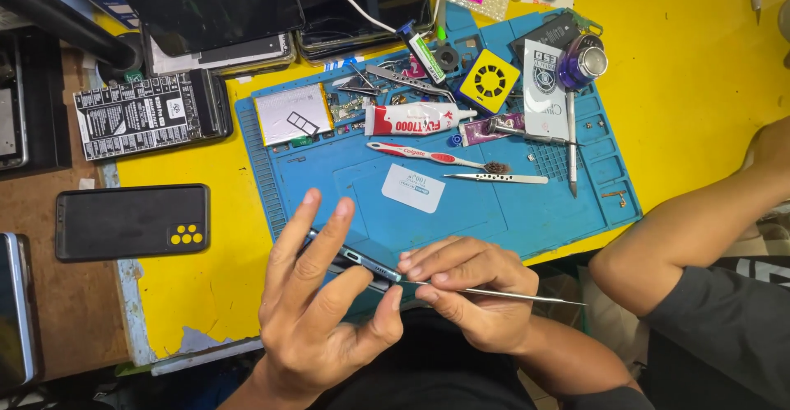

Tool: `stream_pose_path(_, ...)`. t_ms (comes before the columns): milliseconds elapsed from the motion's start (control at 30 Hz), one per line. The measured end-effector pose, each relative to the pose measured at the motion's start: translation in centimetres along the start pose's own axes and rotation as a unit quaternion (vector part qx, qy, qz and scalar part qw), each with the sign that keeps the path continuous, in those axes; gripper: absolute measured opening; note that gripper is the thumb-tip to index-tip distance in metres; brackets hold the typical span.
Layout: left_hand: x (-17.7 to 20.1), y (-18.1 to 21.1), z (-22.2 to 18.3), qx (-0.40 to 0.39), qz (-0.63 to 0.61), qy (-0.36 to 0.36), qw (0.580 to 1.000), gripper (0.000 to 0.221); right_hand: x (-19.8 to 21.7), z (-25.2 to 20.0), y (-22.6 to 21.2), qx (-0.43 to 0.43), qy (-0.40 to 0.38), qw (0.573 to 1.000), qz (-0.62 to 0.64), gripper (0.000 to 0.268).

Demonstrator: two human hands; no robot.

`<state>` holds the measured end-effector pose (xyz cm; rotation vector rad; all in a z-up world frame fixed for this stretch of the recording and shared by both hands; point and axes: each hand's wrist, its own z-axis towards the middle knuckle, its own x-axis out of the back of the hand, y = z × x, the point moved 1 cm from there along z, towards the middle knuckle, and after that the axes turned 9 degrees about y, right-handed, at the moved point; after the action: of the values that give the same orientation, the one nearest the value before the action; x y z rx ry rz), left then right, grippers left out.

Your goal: Prying the internal frame of a smartphone away from the screen assembly using a metal prying tool.

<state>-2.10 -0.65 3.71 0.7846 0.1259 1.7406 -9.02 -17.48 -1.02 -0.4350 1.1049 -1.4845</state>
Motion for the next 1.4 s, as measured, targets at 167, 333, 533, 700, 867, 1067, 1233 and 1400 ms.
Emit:
stream_pose_path(167,0.5,0.2,0.0,0.002,0.002,-0.023,1.000,0.019,0.4,-0.3,-0.3,0.008,-0.013,1.000,0.001,0.022)
stream_pose_path(333,0.8,-0.4,-0.5,0.015,-0.002,-0.059,0.998,0.028,1.1,-0.8,0.4,0.034,-0.009,0.999,-0.040,0.022)
stream_pose_path(533,1.3,-0.6,-0.1,0.022,-0.004,-0.087,0.996,0.036,1.6,-1.0,1.6,0.022,0.006,0.999,-0.030,0.015)
stream_pose_path(700,1.1,-1.0,-0.5,0.019,-0.013,-0.092,0.996,0.039,2.0,-0.4,1.6,-0.033,-0.013,0.999,0.002,0.044)
stream_pose_path(867,0.8,-1.1,-0.4,0.017,-0.033,-0.080,0.996,0.036,1.5,1.2,2.5,-0.017,-0.126,0.958,-0.256,0.035)
stream_pose_path(1067,0.7,-1.0,-2.5,0.052,-0.015,0.024,0.998,0.031,0.9,2.6,3.1,0.089,-0.136,0.944,-0.286,0.016)
stream_pose_path(1233,0.9,-0.9,-3.7,0.063,-0.021,0.054,0.996,0.031,1.1,2.4,3.8,0.086,-0.112,0.943,-0.301,0.035)
stream_pose_path(1400,1.2,-0.8,-4.4,0.088,-0.033,0.107,0.990,0.032,1.3,2.2,4.1,0.071,-0.103,0.939,-0.322,0.038)
